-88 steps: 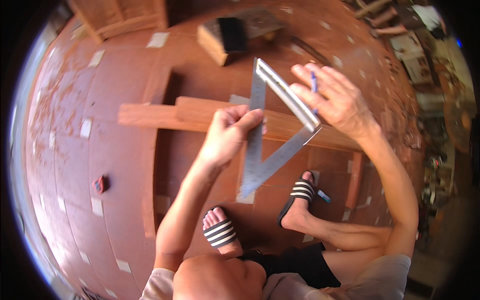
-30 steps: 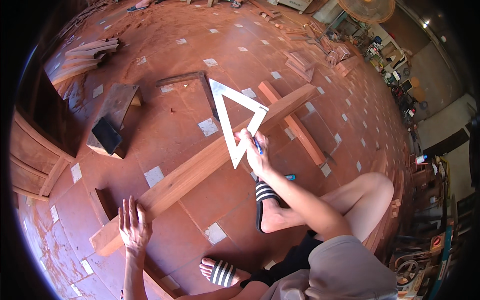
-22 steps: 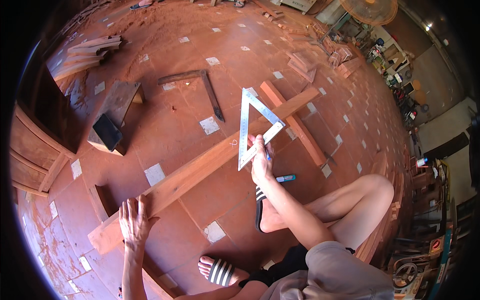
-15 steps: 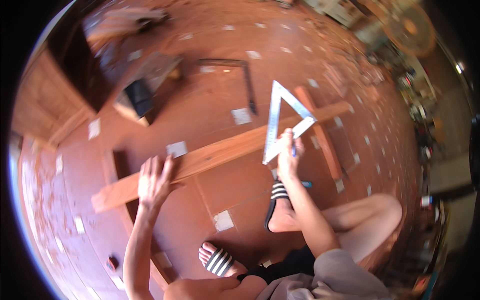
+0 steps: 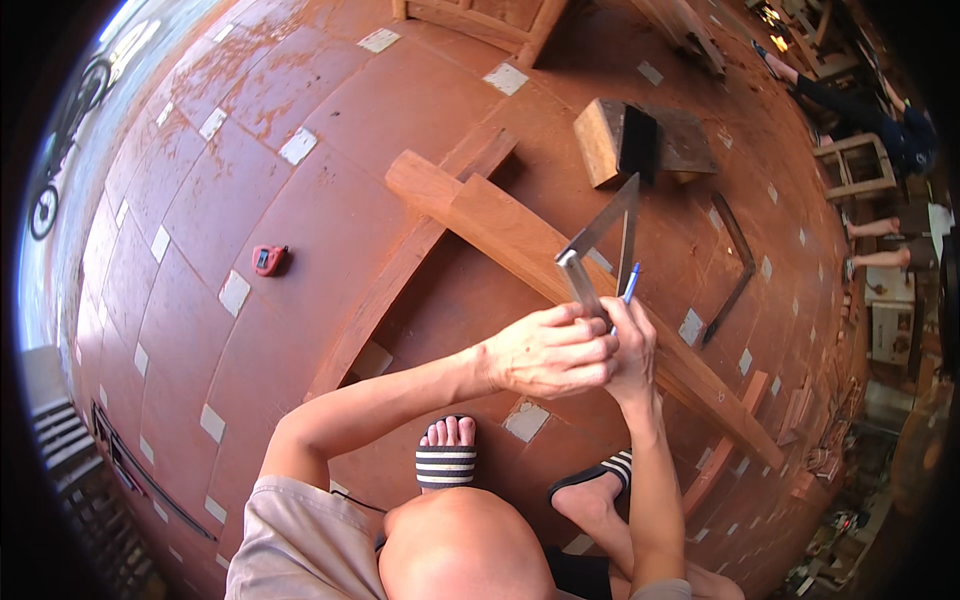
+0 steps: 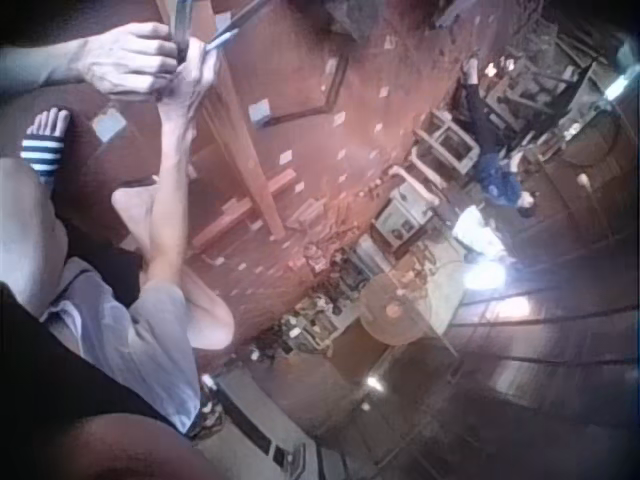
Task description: The person sits on the floor and uses a try square and pen to measure and mark lines on wooden planks. They repeatedly position the square, draw lines, and adjust the wood to mark multiple sections.
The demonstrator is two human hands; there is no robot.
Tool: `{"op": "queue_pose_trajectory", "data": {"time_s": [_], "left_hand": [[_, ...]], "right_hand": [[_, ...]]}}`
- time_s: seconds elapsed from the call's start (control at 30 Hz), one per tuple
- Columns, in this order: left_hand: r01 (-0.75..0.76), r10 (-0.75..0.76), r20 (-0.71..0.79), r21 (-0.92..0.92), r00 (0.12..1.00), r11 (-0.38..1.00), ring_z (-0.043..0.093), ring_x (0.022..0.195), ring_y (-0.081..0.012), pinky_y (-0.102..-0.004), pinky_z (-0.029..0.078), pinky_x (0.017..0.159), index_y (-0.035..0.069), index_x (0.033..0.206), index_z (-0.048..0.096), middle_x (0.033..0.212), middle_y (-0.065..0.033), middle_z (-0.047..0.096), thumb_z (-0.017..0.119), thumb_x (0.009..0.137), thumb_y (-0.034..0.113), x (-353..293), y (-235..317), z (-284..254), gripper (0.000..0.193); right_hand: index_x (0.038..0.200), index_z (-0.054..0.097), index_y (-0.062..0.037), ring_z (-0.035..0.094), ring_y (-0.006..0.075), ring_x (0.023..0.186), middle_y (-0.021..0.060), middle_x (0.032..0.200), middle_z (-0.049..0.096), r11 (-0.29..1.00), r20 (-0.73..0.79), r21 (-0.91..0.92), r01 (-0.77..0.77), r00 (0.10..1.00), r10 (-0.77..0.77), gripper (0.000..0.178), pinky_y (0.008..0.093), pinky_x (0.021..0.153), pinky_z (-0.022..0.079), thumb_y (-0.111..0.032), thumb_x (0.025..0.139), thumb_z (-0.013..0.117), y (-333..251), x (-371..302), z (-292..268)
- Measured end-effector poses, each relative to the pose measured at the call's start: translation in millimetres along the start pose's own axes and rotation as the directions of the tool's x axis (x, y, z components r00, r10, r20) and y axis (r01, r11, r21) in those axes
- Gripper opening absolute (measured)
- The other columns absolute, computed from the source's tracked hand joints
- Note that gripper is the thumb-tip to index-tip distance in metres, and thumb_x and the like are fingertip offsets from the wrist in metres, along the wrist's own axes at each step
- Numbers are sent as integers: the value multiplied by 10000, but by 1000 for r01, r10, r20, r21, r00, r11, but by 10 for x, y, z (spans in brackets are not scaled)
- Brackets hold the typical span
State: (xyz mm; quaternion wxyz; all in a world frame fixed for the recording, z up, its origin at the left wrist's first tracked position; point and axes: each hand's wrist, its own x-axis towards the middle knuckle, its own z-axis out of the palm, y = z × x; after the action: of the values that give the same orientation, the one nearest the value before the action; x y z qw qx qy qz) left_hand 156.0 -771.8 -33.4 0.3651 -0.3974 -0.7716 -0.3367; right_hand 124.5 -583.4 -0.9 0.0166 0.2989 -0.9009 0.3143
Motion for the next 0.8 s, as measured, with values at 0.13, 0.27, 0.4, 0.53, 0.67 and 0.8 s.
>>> {"op": "queue_pose_trajectory", "data": {"time_s": [0.13, 0.27, 0.4, 0.53, 0.67, 0.8], "left_hand": [[143, -134, 112, -75, 985, 987, 627, 1117, -283, -454, 498, 964, 97, 1094, 605, 1192, -97, 623, 787, 877, 328, -154, -220, -202, 366], [238, -223, 180, -68, 958, 969, 613, 1042, -302, -445, 486, 909, 67, 1066, 591, 1158, -128, 609, 755, 872, 307, -252, -410, -340, 350], [347, -331, 223, -34, 917, 937, 599, 1029, -293, -432, 477, 907, 48, 1065, 606, 1106, -120, 604, 752, 797, 216, -323, -537, -365, 348], [355, -361, 366, 85, 858, 931, 597, 1090, -244, -407, 480, 901, 59, 1103, 656, 1136, -74, 625, 759, 817, 211, -337, -613, -317, 340], [302, -336, 342, 149, 878, 942, 598, 1088, -213, -384, 479, 865, 98, 1052, 718, 1129, -25, 645, 716, 866, 218, -282, -686, -241, 221], [327, -338, 356, 94, 871, 940, 602, 1055, -208, -367, 480, 838, 106, 973, 745, 1080, -15, 662, 680, 888, 222, -271, -736, -223, 158]], "right_hand": [[1069, 637, -40, 619, 413, 990, 177, 1027, 619, 998, 107, -42, 55, 993, -50, 218, 514, 836, 528, -198, 922, 670, 67, 203, 328], [1007, 624, -6, 613, 423, 962, 189, 992, 618, 991, 92, -74, 115, 990, -108, 167, 513, 825, 525, -103, 890, 692, 69, 338, 490], [1003, 649, -10, 615, 421, 903, 188, 939, 632, 979, 0, -171, 110, 994, -112, 263, 503, 782, 516, -117, 820, 806, -32, 350, 514], [984, 680, -27, 617, 400, 875, 164, 923, 655, 977, -69, -211, 36, 996, -51, 314, 495, 778, 505, -155, 782, 884, -111, 267, 448], [1047, 709, -52, 608, 380, 875, 152, 920, 641, 982, -77, -186, 33, 996, -48, 344, 483, 752, 505, -178, 787, 895, -83, 220, 429], [1049, 722, -52, 616, 371, 867, 150, 922, 640, 987, -69, -160, 12, 997, -23, 340, 478, 742, 505, -181, 789, 898, -47, 223, 445]]}}
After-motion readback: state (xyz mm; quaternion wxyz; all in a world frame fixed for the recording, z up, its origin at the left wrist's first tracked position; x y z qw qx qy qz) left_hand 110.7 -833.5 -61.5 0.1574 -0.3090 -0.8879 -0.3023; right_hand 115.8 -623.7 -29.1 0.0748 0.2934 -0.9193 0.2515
